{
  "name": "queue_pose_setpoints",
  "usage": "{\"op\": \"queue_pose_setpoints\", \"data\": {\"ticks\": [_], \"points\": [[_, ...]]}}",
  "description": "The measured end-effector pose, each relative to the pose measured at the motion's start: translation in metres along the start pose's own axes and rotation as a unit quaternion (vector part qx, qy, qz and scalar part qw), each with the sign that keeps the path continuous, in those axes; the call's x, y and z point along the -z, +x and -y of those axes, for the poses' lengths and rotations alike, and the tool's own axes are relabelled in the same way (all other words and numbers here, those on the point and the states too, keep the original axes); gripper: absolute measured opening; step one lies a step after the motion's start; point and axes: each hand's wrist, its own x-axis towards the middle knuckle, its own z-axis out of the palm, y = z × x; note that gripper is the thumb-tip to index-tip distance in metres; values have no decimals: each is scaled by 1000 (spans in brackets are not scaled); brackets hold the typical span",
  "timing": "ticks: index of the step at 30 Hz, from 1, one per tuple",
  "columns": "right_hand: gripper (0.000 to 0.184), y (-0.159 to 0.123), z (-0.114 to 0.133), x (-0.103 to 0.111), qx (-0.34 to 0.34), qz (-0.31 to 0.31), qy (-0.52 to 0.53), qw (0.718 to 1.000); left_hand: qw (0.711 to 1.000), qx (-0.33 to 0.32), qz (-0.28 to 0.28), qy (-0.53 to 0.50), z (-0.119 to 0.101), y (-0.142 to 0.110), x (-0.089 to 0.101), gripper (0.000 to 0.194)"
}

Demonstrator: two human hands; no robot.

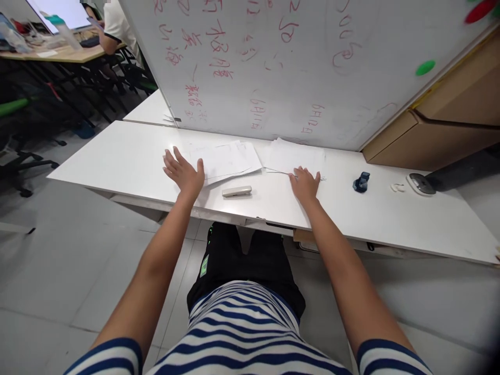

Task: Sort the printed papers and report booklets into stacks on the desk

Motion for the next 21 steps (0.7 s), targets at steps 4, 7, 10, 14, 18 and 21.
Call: {"op": "queue_pose_setpoints", "data": {"ticks": [4, 7, 10, 14, 18, 21], "points": [[39, -5, 3, 1, 27, -36, -26, 999, 986, -109, 113, -53, -30, -61, -6, 71], [43, -5, 3, 1, -1, -52, -38, 998, 939, -242, 222, -99, -58, -110, -16, 56], [44, -4, 3, 1, -36, -77, -23, 996, 862, -340, 330, -181, -82, -137, -36, 46], [43, -6, 7, 11, -23, -118, 22, 993, 830, -214, 413, -309, -100, -131, -72, 49], [39, -35, 13, 32, 108, -118, 28, 987, 787, -43, 435, -435, -97, -117, -93, 64], [33, -70, 15, 43, 239, -58, 18, 969, 758, 1, 450, -472, -94, -116, -94, 84]]}}
